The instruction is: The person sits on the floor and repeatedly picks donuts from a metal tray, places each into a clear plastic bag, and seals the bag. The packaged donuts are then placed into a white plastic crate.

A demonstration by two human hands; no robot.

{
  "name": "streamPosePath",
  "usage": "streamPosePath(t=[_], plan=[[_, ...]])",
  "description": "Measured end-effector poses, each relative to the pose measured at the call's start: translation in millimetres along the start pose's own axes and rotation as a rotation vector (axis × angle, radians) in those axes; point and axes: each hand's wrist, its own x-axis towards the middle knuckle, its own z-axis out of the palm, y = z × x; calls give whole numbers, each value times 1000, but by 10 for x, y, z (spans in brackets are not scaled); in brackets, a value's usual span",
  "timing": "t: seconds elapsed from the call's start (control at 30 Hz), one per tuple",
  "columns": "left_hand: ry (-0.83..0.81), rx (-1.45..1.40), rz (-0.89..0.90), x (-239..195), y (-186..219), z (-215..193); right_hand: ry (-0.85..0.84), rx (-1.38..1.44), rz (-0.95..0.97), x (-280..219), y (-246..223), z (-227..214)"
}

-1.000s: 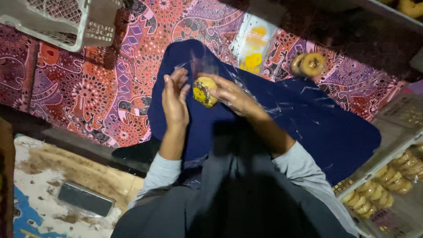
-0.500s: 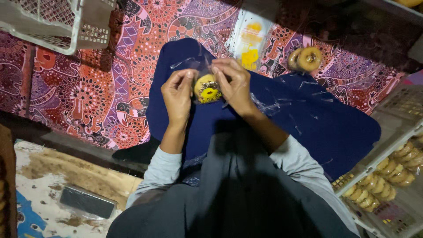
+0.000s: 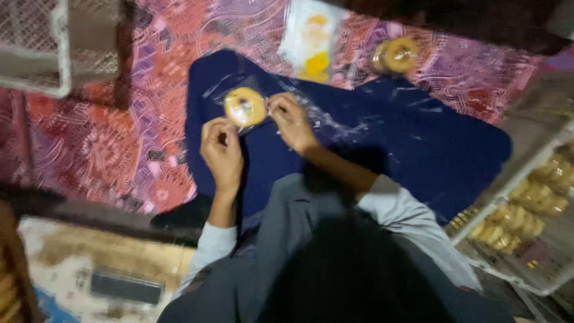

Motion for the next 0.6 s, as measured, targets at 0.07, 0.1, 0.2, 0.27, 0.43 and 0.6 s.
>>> streamPosePath(t=[0.07, 0.1, 0.2, 0.27, 0.43, 0.6], plan=[[-67, -70, 9, 93, 71, 212, 16, 164, 390, 120, 103, -136], [-124, -124, 46, 147, 119, 377, 50, 242, 287, 183, 132, -292], [-260, -173, 206, 230, 175, 962, 112, 371, 23, 251, 246, -852], [-343, -179, 267, 349, 175, 1620, 302, 245, -23, 286, 355, -1469], [-662, -622, -342, 500, 74, 3503, 726, -676, -84, 470, 822, -2555], [-809, -522, -554, 471, 23, 3965, 632, -590, -19, 523, 851, -2698]])
